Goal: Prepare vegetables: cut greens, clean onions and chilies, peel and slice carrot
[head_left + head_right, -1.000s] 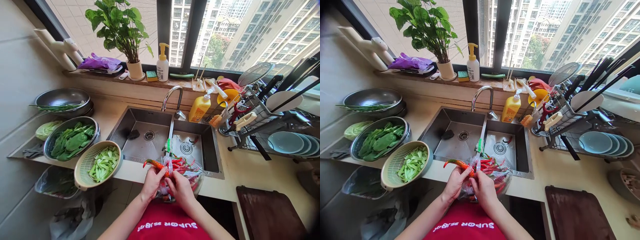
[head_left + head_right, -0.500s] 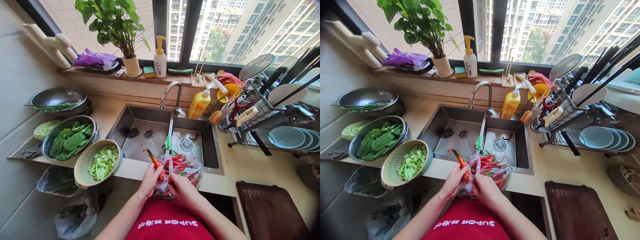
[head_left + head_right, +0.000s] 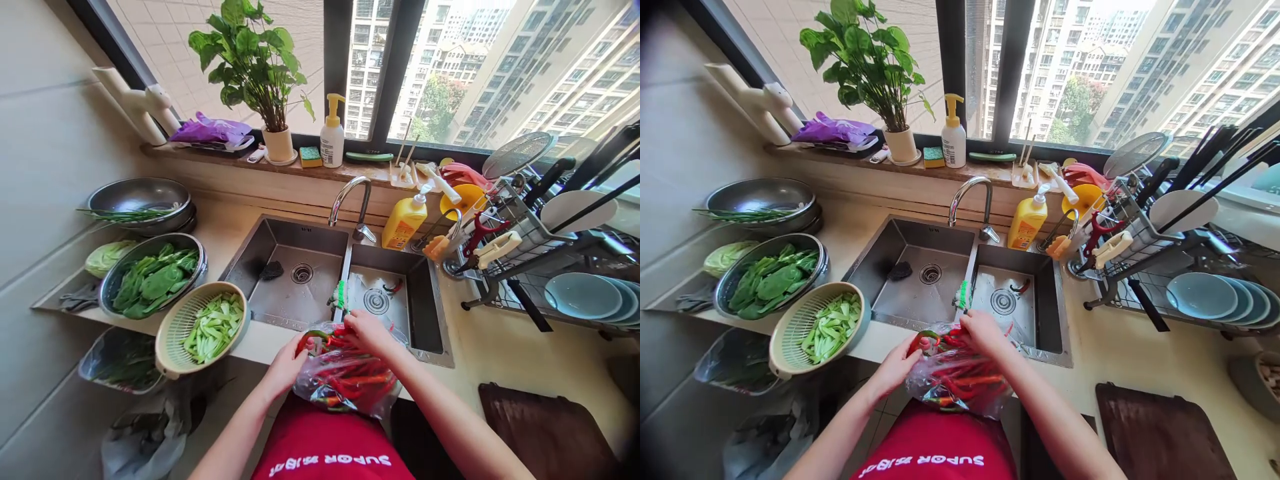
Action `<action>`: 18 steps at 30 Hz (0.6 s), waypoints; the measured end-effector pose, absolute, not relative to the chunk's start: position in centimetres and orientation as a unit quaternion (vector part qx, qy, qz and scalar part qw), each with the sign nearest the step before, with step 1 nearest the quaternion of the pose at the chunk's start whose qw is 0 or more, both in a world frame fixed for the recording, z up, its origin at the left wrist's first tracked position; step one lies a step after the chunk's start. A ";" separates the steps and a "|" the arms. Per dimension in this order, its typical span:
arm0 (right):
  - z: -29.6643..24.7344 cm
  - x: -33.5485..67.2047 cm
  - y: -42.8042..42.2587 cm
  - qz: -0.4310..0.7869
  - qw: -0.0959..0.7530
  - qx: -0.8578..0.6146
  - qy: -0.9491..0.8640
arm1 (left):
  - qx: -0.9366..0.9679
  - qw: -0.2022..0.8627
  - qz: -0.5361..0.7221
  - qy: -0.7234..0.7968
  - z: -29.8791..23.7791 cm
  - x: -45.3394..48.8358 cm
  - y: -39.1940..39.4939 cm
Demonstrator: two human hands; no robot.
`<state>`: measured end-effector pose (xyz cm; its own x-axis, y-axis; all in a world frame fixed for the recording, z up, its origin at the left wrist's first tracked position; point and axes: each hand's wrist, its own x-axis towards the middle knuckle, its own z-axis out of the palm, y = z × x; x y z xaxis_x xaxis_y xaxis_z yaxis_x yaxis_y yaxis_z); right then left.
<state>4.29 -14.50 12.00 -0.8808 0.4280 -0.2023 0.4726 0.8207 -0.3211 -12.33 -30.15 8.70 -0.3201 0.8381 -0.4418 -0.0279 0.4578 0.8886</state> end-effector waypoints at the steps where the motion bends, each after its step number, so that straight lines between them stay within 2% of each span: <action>1: 12.8 4.6 -15.0 -0.196 0.033 0.215 0.956 | 0.277 0.506 0.449 0.683 8.9 -12.7 -30.2; 5: 16.0 5.6 -17.7 -0.265 -0.080 0.139 0.951 | 0.189 0.526 0.544 0.626 11.7 -13.1 -29.9; 8: 17.9 5.8 -19.3 -0.321 -0.156 0.155 0.921 | 0.183 0.550 0.608 0.543 14.4 -12.4 -29.1; 11: 19.5 5.7 -19.7 -0.370 -0.225 0.194 0.880 | 0.250 0.589 0.588 0.495 16.3 -11.1 -27.8; 14: 20.4 5.3 -19.0 -0.412 -0.251 0.246 0.840 | 0.288 0.646 0.537 0.460 16.9 -9.0 -26.2; 18: 19.9 4.9 -17.4 -0.508 -0.254 0.378 0.731 | 0.229 0.681 0.561 0.411 16.1 -6.3 -24.9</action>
